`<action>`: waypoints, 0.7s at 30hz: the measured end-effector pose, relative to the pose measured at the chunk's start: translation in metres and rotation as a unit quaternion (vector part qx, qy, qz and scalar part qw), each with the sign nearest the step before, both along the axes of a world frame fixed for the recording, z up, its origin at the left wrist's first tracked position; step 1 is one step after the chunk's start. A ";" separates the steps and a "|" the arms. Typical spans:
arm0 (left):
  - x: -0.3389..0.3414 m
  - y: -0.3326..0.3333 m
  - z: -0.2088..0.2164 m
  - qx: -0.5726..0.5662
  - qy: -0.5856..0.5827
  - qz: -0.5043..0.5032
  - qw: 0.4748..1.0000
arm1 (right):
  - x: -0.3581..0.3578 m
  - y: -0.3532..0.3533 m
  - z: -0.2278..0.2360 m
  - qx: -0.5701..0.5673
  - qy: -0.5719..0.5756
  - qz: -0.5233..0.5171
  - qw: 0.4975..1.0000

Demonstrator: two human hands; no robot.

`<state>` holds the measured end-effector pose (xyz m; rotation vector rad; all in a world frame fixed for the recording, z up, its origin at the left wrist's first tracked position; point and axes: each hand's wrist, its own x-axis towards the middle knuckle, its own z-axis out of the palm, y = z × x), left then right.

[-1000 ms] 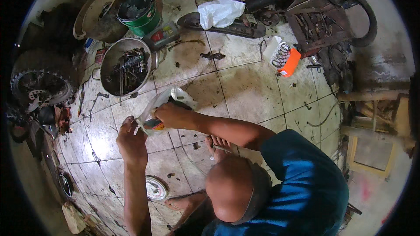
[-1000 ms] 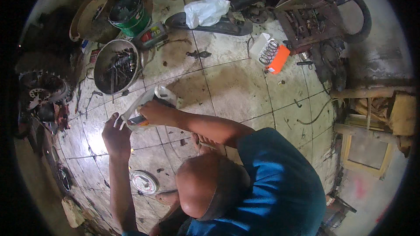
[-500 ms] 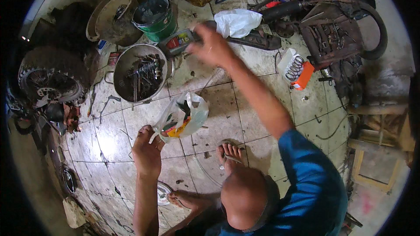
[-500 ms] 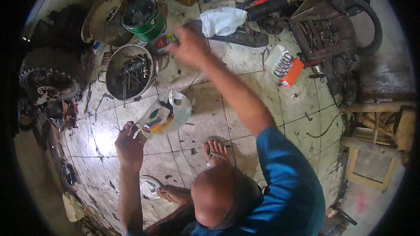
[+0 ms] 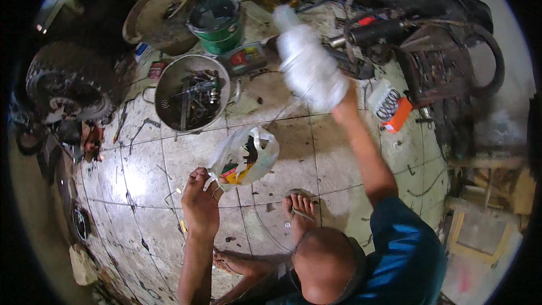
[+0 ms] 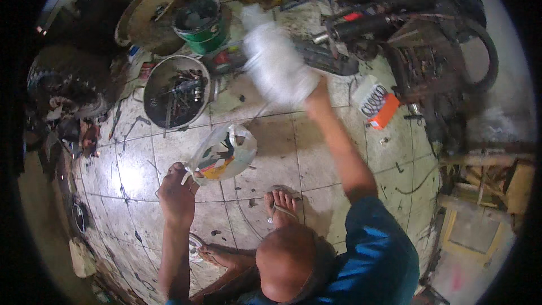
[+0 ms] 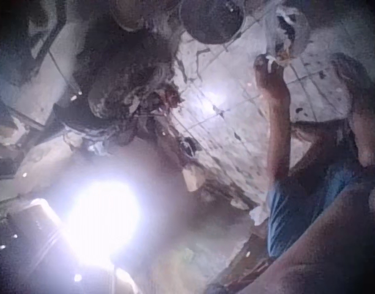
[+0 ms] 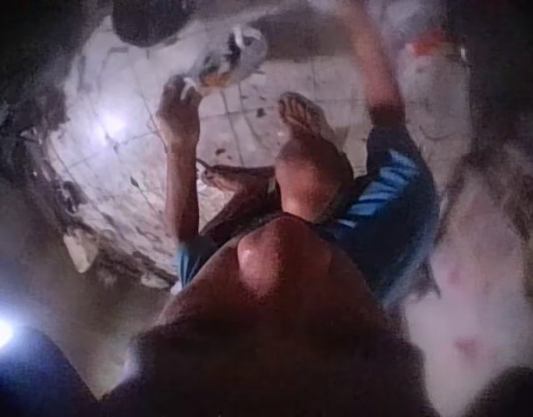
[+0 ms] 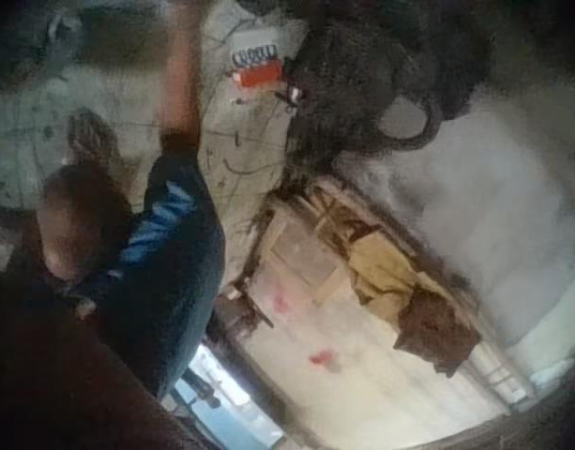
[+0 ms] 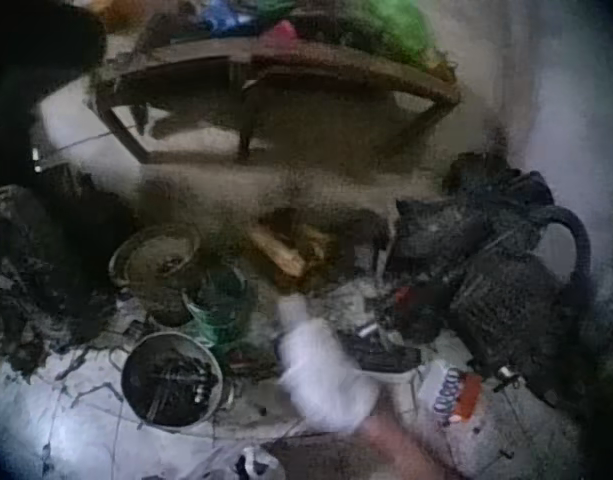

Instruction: The person picks up various small items, debris, and packaging from a cluttered tiled floor and places them into a white plastic bag. They also move a cardboard box and a cloth while gathering trash.

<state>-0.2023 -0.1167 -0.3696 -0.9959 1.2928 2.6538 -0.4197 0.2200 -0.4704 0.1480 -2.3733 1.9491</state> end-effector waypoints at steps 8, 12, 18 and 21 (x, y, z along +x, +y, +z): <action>-0.009 0.017 -0.015 -0.122 0.017 0.066 0.990 | 0.148 -0.191 -0.082 0.262 0.065 0.353 0.896; 0.002 0.039 -0.008 -0.105 0.023 -0.024 0.994 | 0.139 -0.192 -0.094 0.454 0.066 0.307 0.834; -0.001 0.049 -0.010 -0.109 0.006 -0.011 0.994 | 0.113 -0.198 -0.092 0.298 -0.113 0.427 0.846; 0.000 0.040 -0.007 -0.095 0.003 0.010 0.995 | 0.113 -0.181 -0.040 0.298 -0.011 0.553 0.778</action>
